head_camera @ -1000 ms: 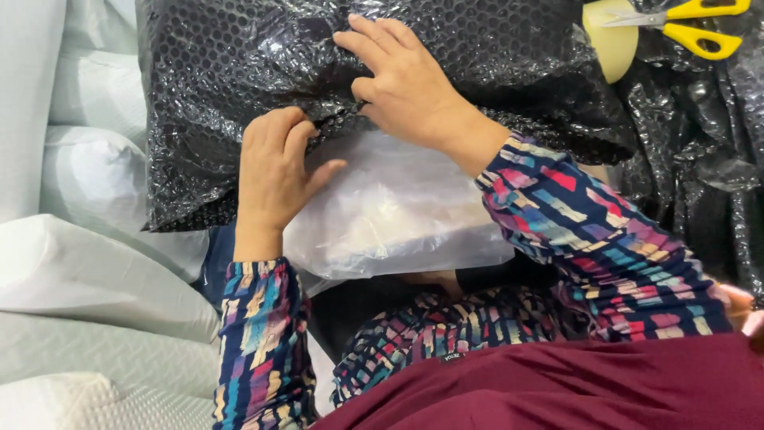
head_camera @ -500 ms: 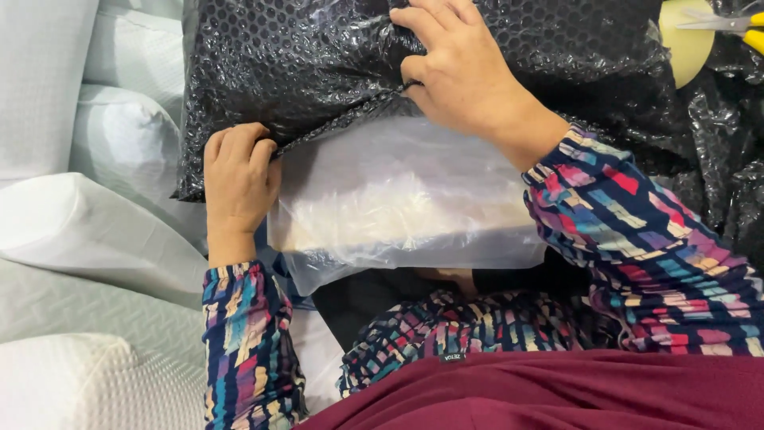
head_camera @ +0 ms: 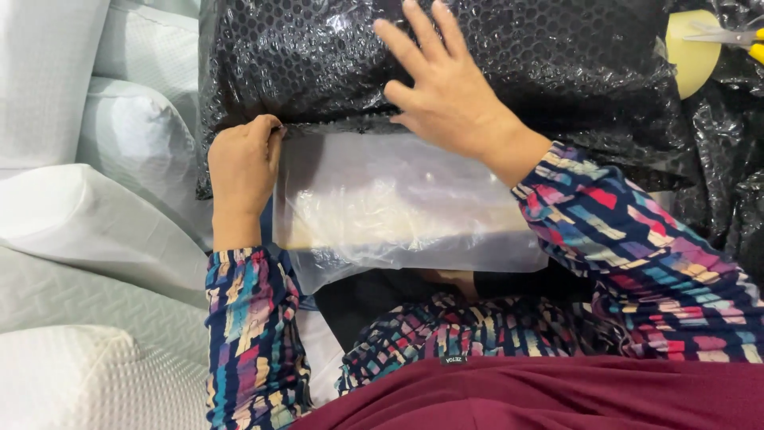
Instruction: The person wraps a large object in black bubble wrap and clear plastic film, using scissors to cut tape and secure the packaging.
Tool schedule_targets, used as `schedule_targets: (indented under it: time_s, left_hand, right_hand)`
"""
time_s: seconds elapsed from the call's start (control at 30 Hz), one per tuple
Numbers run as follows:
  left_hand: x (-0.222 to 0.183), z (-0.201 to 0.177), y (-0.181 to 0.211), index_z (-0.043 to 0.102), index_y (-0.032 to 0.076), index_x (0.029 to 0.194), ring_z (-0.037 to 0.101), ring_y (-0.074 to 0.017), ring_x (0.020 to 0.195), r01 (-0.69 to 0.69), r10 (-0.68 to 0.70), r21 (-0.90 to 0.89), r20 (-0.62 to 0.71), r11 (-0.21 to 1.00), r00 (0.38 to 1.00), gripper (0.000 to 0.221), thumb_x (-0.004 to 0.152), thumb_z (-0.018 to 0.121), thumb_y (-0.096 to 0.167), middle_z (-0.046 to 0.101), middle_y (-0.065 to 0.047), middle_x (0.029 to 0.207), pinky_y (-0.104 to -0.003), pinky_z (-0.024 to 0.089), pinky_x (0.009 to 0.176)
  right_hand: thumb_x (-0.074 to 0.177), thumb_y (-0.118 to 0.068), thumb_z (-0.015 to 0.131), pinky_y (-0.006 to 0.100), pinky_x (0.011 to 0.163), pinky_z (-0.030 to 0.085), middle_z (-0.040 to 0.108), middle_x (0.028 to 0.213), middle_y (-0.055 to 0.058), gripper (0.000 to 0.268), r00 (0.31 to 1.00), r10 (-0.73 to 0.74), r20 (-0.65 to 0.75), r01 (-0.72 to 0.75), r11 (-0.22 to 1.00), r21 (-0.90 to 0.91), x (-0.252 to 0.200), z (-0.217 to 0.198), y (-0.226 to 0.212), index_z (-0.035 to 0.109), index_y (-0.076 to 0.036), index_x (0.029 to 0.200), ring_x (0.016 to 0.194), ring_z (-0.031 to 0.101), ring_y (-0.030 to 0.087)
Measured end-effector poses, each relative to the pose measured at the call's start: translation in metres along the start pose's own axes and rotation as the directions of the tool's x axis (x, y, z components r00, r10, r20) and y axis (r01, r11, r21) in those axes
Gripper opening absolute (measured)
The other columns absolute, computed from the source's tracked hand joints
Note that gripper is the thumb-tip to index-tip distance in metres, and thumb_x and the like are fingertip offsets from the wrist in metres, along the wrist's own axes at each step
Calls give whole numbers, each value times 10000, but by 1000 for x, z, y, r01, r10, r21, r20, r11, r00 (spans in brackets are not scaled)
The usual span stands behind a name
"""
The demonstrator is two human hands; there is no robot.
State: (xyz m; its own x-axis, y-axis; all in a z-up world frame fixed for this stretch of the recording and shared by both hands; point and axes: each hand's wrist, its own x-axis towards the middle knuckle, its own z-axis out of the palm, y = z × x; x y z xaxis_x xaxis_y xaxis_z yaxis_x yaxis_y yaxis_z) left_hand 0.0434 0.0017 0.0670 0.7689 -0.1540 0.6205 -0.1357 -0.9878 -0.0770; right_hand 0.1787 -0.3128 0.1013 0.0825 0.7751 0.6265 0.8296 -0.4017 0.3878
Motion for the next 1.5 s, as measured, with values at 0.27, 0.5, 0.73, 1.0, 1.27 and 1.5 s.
schedule_targets:
  time_s: [0.27,0.5,0.73,1.0,1.27,1.5]
  left_hand:
    - [1,-7,3,702,58,1010,642,-271,673,-13,13,4,-5,1000,1000,31,1026,675,55,712,-68,802,-403,469,597]
    - [-26,-17,-18,632,74,1091,624,-306,1046,-174,177,183,-3,968,984,571,708,992,296,623,-111,1172,-424,485,887]
    - [-50,-34,-34,708,111,1044,631,-212,1100,-160,167,322,5,933,986,348,775,877,255,632,-33,1169,-381,402,1107]
    - [-58,-20,-41,743,124,1099,680,-159,1330,-147,159,352,-5,924,987,185,1047,594,27,771,29,1249,-452,224,1318]
    - [-48,-13,-37,687,18,1157,673,-258,1128,65,-65,39,-1,997,998,300,928,551,-119,740,-107,1144,-488,311,1200]
    - [-54,-11,-34,675,24,1155,658,-263,1018,79,-79,3,-42,997,996,255,969,517,-46,717,-89,1052,-471,317,1160]
  right_hand:
    - [984,-102,890,631,1230,291,590,1506,230,269,992,-31,-120,42,994,96,14,27,-5,671,-84,829,1428,445,517]
    - [932,-236,911,553,1176,350,655,1469,143,184,998,-19,-66,24,996,85,18,23,2,772,-130,875,1382,524,436]
    - [908,-277,905,505,1121,392,703,1408,107,180,997,-40,-70,43,998,39,21,18,5,778,-166,845,1331,571,392]
    - [901,-299,914,483,1114,397,709,1404,75,179,997,-46,-68,49,998,39,22,18,7,793,-179,846,1331,578,374]
    - [952,-243,855,509,1136,381,687,1445,74,146,999,-43,-2,43,990,136,18,20,15,788,-140,872,1371,539,381]
    - [989,-199,796,553,1141,347,669,1486,114,152,998,-38,59,17,947,319,14,25,23,774,-92,884,1416,503,424]
